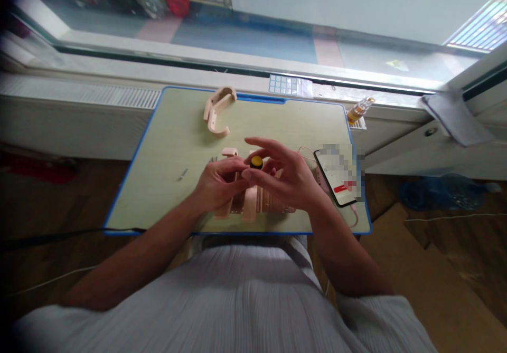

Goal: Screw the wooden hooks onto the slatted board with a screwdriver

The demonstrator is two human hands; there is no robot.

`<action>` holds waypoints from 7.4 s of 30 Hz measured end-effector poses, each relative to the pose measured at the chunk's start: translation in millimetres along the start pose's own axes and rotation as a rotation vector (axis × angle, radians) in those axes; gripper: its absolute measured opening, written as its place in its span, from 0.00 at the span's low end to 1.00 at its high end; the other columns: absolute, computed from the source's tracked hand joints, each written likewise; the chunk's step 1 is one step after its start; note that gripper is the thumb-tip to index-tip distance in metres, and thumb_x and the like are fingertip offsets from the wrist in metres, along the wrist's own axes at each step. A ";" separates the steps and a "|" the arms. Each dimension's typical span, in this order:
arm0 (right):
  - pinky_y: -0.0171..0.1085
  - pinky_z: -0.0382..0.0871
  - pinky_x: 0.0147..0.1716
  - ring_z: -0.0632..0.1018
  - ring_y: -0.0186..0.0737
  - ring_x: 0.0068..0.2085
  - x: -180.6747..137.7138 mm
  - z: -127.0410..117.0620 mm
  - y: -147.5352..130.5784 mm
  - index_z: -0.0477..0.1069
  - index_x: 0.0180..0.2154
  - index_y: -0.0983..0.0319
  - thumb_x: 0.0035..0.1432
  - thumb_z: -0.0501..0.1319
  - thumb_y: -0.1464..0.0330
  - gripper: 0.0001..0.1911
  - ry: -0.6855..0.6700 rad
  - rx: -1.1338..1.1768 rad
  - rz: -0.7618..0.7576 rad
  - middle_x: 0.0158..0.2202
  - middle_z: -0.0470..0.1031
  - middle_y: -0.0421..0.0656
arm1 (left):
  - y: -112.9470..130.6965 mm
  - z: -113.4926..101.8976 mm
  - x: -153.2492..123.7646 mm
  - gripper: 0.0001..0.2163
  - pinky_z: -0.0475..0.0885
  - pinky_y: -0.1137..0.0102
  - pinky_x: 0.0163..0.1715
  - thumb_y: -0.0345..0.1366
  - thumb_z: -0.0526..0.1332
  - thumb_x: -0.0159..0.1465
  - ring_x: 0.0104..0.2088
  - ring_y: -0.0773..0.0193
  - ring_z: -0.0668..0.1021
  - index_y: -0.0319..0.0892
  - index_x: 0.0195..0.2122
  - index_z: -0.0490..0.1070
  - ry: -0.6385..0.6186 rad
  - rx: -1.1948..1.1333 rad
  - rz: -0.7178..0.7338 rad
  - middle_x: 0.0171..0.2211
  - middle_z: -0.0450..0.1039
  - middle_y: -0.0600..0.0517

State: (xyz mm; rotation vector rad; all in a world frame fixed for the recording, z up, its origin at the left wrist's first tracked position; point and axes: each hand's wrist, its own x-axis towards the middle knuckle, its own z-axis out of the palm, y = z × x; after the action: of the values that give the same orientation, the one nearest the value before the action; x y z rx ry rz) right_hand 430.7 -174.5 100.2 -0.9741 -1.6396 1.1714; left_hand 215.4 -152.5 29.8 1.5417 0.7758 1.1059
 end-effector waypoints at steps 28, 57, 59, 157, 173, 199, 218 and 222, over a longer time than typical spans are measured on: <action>0.38 0.75 0.30 0.81 0.36 0.33 -6.1 27.3 32.2 0.84 0.45 0.56 0.60 0.80 0.56 0.16 0.355 -0.092 -0.113 0.38 0.85 0.40 | 2.8 -1.4 -0.8 0.13 0.76 0.65 0.43 0.45 0.79 0.66 0.40 0.61 0.82 0.44 0.44 0.88 -0.036 0.037 0.009 0.40 0.86 0.47; 0.41 0.72 0.41 0.80 0.43 0.40 -14.7 34.3 25.4 0.77 0.36 0.55 0.70 0.71 0.56 0.13 0.334 -0.511 -0.142 0.39 0.78 0.43 | 2.0 -3.7 -4.7 0.11 0.75 0.68 0.35 0.44 0.73 0.67 0.34 0.61 0.82 0.41 0.41 0.87 0.030 0.087 0.047 0.35 0.86 0.47; 0.40 0.70 0.38 0.78 0.41 0.36 -13.2 30.1 23.6 0.77 0.36 0.56 0.69 0.72 0.56 0.13 0.278 -0.525 -0.100 0.36 0.79 0.42 | 3.6 -3.6 -7.3 0.10 0.77 0.66 0.38 0.43 0.72 0.68 0.36 0.59 0.84 0.41 0.38 0.86 0.115 0.050 0.062 0.36 0.86 0.47; 0.60 0.83 0.53 0.87 0.55 0.54 -95.8 27.4 49.5 0.85 0.52 0.48 0.62 0.72 0.77 0.22 0.281 -0.560 -0.352 0.48 0.88 0.44 | -2.4 -45.0 28.4 0.14 0.85 0.64 0.53 0.33 0.63 0.72 0.51 0.56 0.88 0.44 0.55 0.83 -0.055 0.367 -0.118 0.54 0.87 0.45; 0.60 0.83 0.54 0.84 0.56 0.57 -90.4 27.2 48.5 0.83 0.56 0.50 0.64 0.69 0.77 0.23 0.211 -0.523 -0.319 0.50 0.86 0.47 | -2.4 -49.2 27.0 0.11 0.83 0.65 0.53 0.33 0.63 0.72 0.46 0.58 0.87 0.47 0.51 0.83 -0.062 0.421 -0.178 0.46 0.87 0.50; 0.61 0.76 0.61 0.81 0.59 0.60 -82.9 9.0 54.6 0.80 0.58 0.55 0.64 0.68 0.76 0.23 0.161 -0.777 -0.203 0.56 0.81 0.51 | 7.7 -52.7 26.4 0.23 0.81 0.57 0.62 0.37 0.72 0.68 0.58 0.52 0.85 0.47 0.63 0.76 -0.013 0.470 -0.192 0.58 0.84 0.47; 0.60 0.75 0.58 0.80 0.58 0.59 -99.9 22.2 55.5 0.80 0.54 0.58 0.65 0.69 0.76 0.17 0.293 -0.791 -0.223 0.54 0.80 0.51 | 5.5 -60.0 14.4 0.09 0.74 0.72 0.35 0.38 0.64 0.73 0.39 0.63 0.82 0.45 0.51 0.80 -0.108 0.394 -0.305 0.44 0.83 0.51; 0.58 0.74 0.57 0.80 0.57 0.58 -97.7 27.0 53.3 0.80 0.52 0.57 0.65 0.70 0.76 0.16 0.321 -0.792 -0.214 0.52 0.81 0.50 | 3.6 -59.2 12.7 0.09 0.75 0.71 0.40 0.37 0.65 0.74 0.42 0.62 0.83 0.45 0.52 0.80 -0.083 0.382 -0.276 0.45 0.84 0.51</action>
State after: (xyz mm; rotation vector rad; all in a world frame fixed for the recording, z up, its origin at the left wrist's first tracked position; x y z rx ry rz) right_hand 441.3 -259.4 23.9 -1.3342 -1.8994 0.1700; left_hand 164.9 -120.2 38.6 1.7173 1.1523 0.7127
